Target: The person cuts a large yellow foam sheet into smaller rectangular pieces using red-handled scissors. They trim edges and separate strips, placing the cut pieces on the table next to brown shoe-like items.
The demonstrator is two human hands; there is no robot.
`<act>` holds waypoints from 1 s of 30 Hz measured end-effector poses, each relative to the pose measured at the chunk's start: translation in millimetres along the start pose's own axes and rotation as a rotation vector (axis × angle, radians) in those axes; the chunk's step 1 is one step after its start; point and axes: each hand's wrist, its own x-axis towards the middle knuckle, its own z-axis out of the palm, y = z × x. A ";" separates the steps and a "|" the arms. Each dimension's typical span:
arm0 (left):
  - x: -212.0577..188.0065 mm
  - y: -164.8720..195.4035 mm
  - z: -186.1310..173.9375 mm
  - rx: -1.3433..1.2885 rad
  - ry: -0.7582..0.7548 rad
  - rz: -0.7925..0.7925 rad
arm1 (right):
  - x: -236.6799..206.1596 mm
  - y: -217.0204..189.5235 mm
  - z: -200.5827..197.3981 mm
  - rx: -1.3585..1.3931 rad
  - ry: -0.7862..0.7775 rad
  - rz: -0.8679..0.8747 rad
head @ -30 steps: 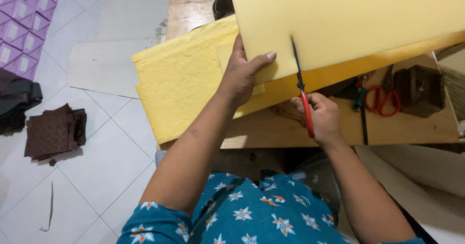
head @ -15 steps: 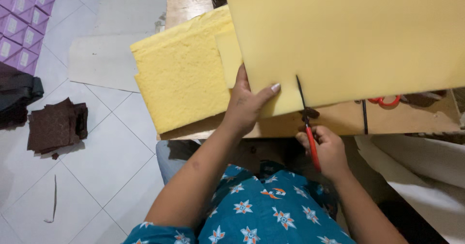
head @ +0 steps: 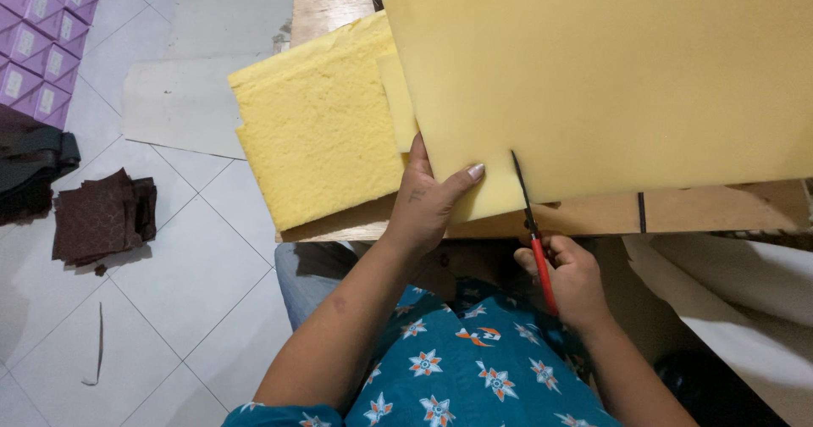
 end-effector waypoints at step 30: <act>-3.0 -4.0 7.7 0.148 -0.010 0.041 | 13.5 -2.3 -7.7 0.002 0.007 0.073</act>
